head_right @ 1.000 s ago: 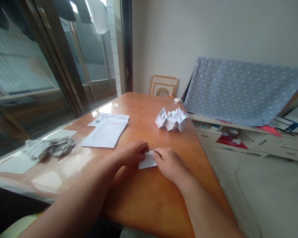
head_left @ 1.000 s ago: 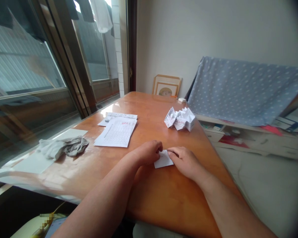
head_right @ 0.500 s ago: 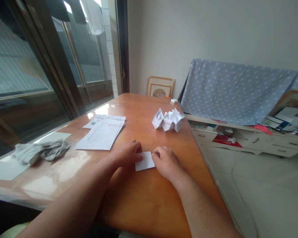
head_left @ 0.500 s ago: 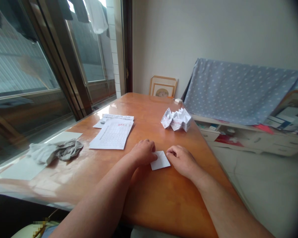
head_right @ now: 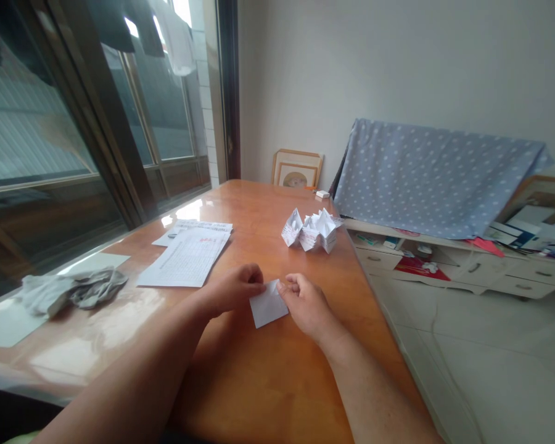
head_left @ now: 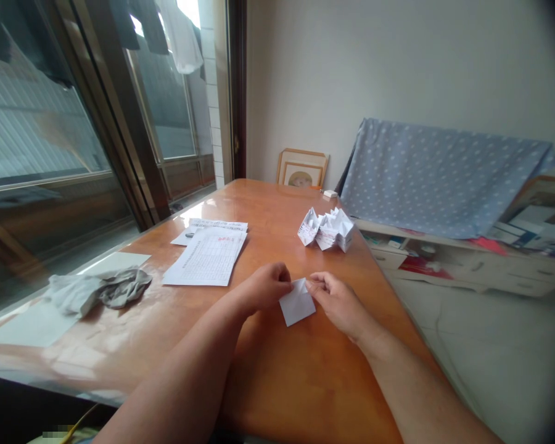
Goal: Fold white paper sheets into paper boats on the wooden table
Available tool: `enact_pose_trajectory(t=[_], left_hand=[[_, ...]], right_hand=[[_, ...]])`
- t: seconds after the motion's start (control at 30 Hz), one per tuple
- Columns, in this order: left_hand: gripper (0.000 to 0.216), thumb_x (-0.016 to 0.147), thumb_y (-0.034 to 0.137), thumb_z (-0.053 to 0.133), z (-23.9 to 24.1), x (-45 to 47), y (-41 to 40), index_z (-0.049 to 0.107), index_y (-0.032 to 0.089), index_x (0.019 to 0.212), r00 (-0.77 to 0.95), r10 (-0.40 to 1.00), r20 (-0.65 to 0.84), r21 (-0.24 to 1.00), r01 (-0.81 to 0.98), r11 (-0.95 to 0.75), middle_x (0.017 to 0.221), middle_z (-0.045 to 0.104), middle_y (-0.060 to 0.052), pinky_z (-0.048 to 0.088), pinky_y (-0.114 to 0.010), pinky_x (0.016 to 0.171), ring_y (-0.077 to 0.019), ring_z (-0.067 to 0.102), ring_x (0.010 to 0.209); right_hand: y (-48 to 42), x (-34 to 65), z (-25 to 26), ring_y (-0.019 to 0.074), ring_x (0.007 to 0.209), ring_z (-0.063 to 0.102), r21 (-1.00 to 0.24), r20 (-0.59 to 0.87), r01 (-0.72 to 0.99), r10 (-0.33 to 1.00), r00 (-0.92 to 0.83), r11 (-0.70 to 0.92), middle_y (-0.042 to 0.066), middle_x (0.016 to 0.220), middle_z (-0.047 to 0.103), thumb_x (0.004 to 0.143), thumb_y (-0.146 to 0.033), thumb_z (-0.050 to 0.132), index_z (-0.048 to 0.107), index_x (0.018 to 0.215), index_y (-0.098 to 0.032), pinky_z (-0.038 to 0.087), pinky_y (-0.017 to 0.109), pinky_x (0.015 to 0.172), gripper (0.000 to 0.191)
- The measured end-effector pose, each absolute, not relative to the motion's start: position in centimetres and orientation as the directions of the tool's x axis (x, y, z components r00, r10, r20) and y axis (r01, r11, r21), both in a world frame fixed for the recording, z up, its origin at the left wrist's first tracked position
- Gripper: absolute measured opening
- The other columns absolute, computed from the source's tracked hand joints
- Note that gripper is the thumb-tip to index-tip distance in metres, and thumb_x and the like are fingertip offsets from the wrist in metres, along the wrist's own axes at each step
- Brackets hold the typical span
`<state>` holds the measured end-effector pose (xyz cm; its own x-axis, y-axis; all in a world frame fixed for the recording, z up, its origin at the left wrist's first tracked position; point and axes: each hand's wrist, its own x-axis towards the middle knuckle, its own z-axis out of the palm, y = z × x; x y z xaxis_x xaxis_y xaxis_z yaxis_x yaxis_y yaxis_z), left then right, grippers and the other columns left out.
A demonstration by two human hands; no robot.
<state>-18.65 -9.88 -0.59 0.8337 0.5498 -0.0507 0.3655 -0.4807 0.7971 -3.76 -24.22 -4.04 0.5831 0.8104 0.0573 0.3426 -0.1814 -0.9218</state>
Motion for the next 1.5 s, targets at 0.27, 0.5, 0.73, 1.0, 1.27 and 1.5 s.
enact_pose_trajectory(t=[0.27,0.5,0.73,1.0,1.27,1.5], left_hand=[[0.025,0.079,0.034,0.072,-0.6,-18.4,-10.4,0.057,0.019,0.093,0.870,0.491,0.049,0.996,-0.008,-0.085,0.080,0.060,0.000,0.042,-0.023,0.065,-0.0129,0.056,0.071],[0.028,0.080,0.042,0.071,-0.1,-18.4,-11.2,0.066,0.017,0.088,0.904,0.427,-0.005,0.999,0.026,-0.042,0.073,0.062,0.000,0.039,-0.023,0.058,-0.0116,0.055,0.062],[0.025,0.080,0.040,0.070,-0.5,-17.9,-11.3,0.064,0.016,0.086,0.885,0.465,0.005,1.000,-0.003,-0.006,0.070,0.060,0.000,0.036,-0.022,0.053,-0.0112,0.053,0.059],[0.024,0.079,0.039,0.071,-0.1,-18.0,-11.3,0.063,0.017,0.082,0.862,0.507,0.017,0.999,-0.040,0.034,0.068,0.059,0.001,0.037,-0.022,0.053,-0.0106,0.052,0.057],[0.026,0.078,0.041,0.072,0.2,-18.0,-11.3,0.061,0.017,0.082,0.852,0.523,0.022,0.995,-0.070,0.072,0.068,0.059,0.001,0.038,-0.022,0.054,-0.0115,0.054,0.057],[0.030,0.080,0.043,0.072,0.3,-18.1,-10.7,0.057,0.017,0.079,0.807,0.587,0.059,0.992,-0.115,0.059,0.067,0.058,0.001,0.037,-0.023,0.054,-0.0113,0.053,0.057]], right_hand=[[-25.1,-4.8,-1.4,0.0160,0.070,0.057,-0.999,-0.023,0.015,0.886,0.462,-0.034,0.001,0.080,0.068,0.082,-0.052,0.072,0.068,0.090,-0.018,0.041,0.028,0.065,0.036],[-25.1,-4.8,-1.9,0.0150,0.067,0.053,-0.996,-0.001,0.082,0.911,0.412,-0.038,-0.001,0.073,0.063,0.082,-0.051,0.073,0.066,0.081,-0.018,0.040,0.028,0.064,0.034],[-25.1,-5.0,-1.9,0.0151,0.068,0.054,-0.997,0.021,0.081,0.917,0.399,-0.013,-0.001,0.074,0.064,0.084,-0.051,0.070,0.069,0.085,-0.018,0.040,0.028,0.065,0.033],[-25.2,-5.0,-1.4,0.0154,0.069,0.053,-0.994,0.038,0.110,0.912,0.409,-0.008,0.000,0.074,0.064,0.086,-0.055,0.067,0.070,0.081,-0.018,0.040,0.028,0.066,0.038],[-25.4,-4.8,-0.8,0.0159,0.069,0.056,-0.994,0.057,0.111,0.914,0.402,0.013,0.001,0.073,0.066,0.085,-0.055,0.067,0.069,0.079,-0.017,0.043,0.029,0.067,0.039],[-25.4,-4.3,-1.0,0.0160,0.067,0.059,-0.989,0.089,0.149,0.889,0.448,0.024,0.003,0.071,0.066,0.087,-0.055,0.065,0.070,0.079,-0.017,0.046,0.029,0.068,0.039]])
